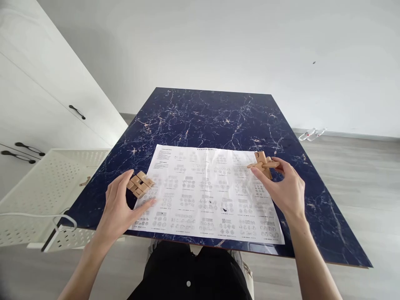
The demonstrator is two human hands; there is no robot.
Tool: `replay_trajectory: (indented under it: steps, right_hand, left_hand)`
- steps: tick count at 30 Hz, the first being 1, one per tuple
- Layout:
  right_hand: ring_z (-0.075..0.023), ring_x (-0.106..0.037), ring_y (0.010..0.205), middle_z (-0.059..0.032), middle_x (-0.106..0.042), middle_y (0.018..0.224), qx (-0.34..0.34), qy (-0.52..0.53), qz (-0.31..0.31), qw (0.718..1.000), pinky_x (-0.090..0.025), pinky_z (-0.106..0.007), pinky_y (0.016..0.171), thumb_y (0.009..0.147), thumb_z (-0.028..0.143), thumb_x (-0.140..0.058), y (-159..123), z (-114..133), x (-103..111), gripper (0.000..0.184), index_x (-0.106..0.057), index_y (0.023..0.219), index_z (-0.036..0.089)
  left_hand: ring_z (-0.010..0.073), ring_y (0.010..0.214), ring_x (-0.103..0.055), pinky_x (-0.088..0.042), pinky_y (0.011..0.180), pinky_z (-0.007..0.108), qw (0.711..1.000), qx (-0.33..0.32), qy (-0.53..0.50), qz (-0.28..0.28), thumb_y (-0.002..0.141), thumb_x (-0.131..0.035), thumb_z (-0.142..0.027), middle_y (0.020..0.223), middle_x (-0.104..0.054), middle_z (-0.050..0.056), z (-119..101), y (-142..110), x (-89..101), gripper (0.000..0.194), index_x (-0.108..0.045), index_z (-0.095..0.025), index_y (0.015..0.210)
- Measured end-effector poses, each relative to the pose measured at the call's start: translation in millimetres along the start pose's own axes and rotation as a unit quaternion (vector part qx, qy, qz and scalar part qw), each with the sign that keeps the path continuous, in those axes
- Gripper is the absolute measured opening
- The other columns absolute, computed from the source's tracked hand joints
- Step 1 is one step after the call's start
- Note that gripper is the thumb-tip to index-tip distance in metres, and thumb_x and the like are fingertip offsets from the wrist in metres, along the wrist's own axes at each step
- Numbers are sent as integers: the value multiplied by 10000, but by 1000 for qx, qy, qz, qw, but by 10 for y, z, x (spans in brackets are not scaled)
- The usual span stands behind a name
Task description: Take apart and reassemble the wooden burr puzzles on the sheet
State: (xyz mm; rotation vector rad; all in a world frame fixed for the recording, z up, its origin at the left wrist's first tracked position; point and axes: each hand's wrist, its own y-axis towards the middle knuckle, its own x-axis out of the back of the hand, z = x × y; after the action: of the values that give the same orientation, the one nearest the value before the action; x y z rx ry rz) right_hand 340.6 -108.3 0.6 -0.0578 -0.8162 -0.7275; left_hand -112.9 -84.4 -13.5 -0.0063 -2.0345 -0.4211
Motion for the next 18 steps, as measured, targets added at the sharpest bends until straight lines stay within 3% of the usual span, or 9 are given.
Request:
replay_trajectory:
  steps: [6, 12, 18]
  right_hand:
    - [-438, -729, 1202, -164, -791, 1283, -26, -23, 18, 999, -536, -579, 1068, 724, 788, -819, 121, -158, -43, 862, -727, 1351, 203]
    - [-437, -731, 1180, -169, -781, 1280, -66, -4, 37, 997, -537, -588, 1051, 717, 770, -827, 190, -255, -51, 861, -698, 1359, 210]
    - [-448, -710, 1279, -187, -705, 1469, -58, 26, 18, 998, -544, -620, 1086, 723, 687, -890, 70, -321, 40, 937, -616, 1489, 223]
  left_hand:
    - [454, 1544, -438, -401, 1243, 663, 998, 41, -15, 33, 935, -745, -664, 1673, -467, 186, 28, 13, 10, 979, -276, -290, 1708]
    - [423, 1493, -505, -446, 1211, 646, 999, 22, -22, 32, 997, -695, -607, 1594, -566, 180, 40, 52, 9, 898, -261, -279, 1712]
    - [397, 1407, -577, -503, 1159, 628, 1000, 17, -12, 17, 1043, -653, -521, 1487, -631, 183, 61, 56, 10, 774, -317, -255, 1687]
